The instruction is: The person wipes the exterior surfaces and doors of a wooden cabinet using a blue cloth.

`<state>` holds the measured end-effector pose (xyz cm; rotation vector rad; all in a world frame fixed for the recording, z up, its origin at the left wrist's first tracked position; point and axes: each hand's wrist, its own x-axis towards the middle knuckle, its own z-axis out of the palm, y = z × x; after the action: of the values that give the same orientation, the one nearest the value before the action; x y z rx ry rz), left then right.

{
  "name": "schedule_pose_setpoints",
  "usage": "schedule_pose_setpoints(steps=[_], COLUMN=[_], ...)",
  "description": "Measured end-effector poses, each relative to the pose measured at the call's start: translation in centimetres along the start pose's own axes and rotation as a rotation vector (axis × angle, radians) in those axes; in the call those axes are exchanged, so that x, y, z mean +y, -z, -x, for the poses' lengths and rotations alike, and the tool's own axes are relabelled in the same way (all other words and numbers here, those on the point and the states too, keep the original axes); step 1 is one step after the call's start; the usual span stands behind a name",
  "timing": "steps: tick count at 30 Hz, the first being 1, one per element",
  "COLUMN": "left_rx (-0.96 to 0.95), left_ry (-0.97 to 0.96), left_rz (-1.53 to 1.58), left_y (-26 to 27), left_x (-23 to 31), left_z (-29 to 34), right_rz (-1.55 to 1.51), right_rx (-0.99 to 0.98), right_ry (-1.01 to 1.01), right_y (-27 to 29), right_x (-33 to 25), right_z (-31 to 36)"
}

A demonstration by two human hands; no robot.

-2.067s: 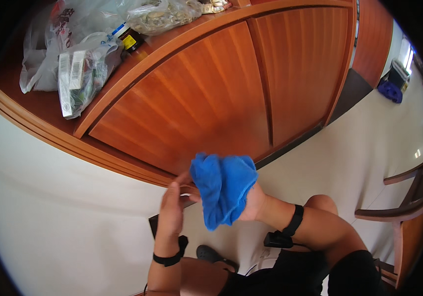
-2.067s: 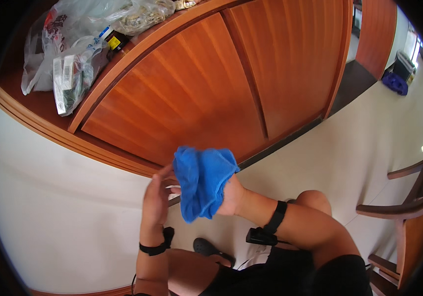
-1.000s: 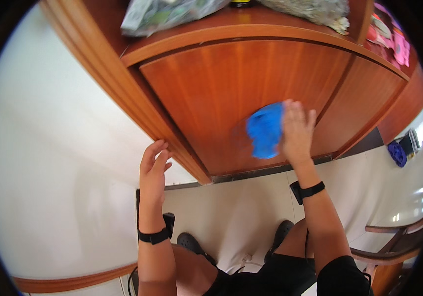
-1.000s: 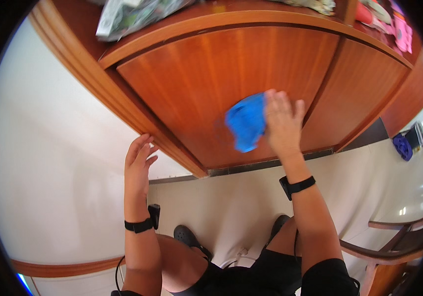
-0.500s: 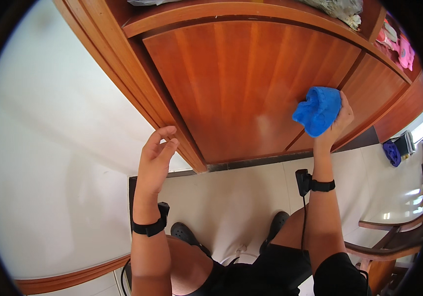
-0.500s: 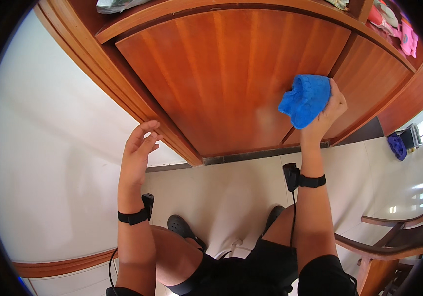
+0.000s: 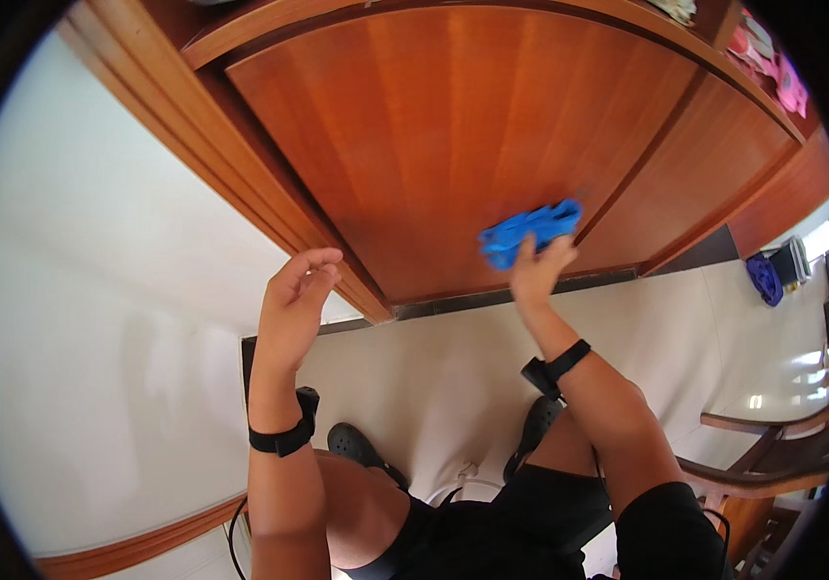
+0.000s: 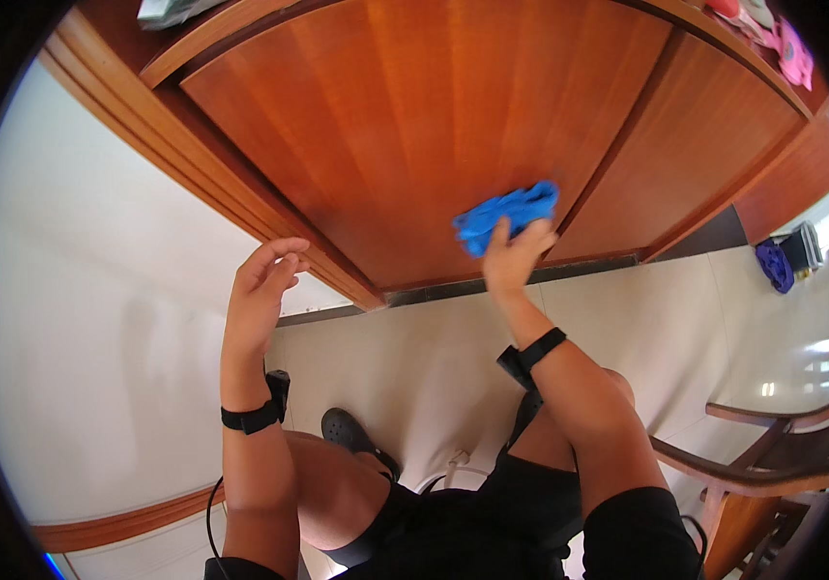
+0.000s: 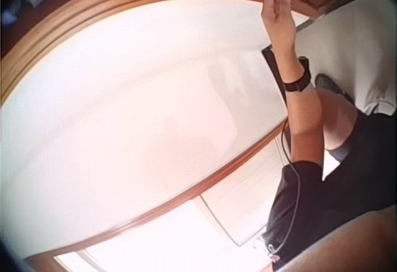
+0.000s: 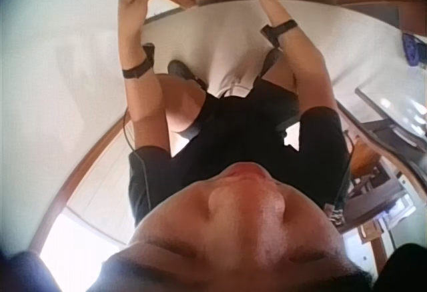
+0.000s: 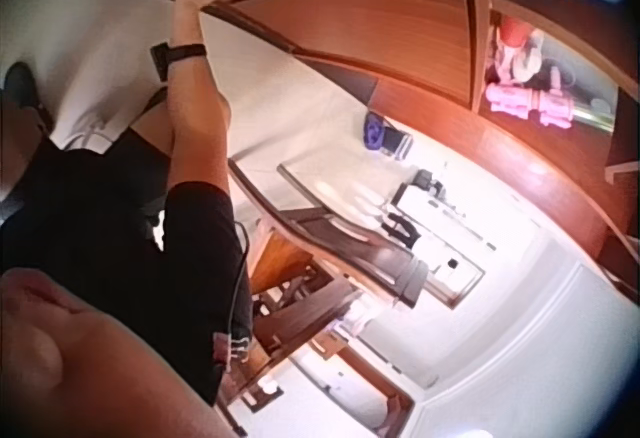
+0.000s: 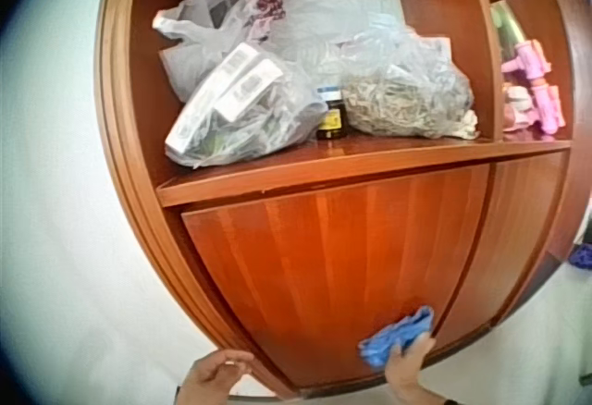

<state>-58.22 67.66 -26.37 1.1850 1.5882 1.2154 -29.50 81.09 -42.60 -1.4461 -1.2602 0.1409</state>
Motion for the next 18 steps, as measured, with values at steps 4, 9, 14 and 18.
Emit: schedule_pose_setpoints(steps=[4,9,14,18], left_rx=[0.032,0.054,0.009,-0.016], left_ry=[-0.089,-0.030,0.023,-0.005], left_rz=[-0.027,-0.046,-0.125,-0.128], left_y=[0.5,0.9,1.7,1.7], left_x=[-0.9,-0.1,-0.2,-0.7], left_z=[0.1,0.4,0.5,0.6], right_rz=[-0.984,-1.147,-0.768,-0.991], right_rx=[-0.373,-0.266,-0.065,0.075], right_ry=[-1.213,-1.295,-0.509,-0.567], right_y=[0.0,2.9,4.6,0.8], right_x=[-3.9,-5.0,-7.4,-2.2], right_z=[0.1,-5.0,-9.1,-6.7])
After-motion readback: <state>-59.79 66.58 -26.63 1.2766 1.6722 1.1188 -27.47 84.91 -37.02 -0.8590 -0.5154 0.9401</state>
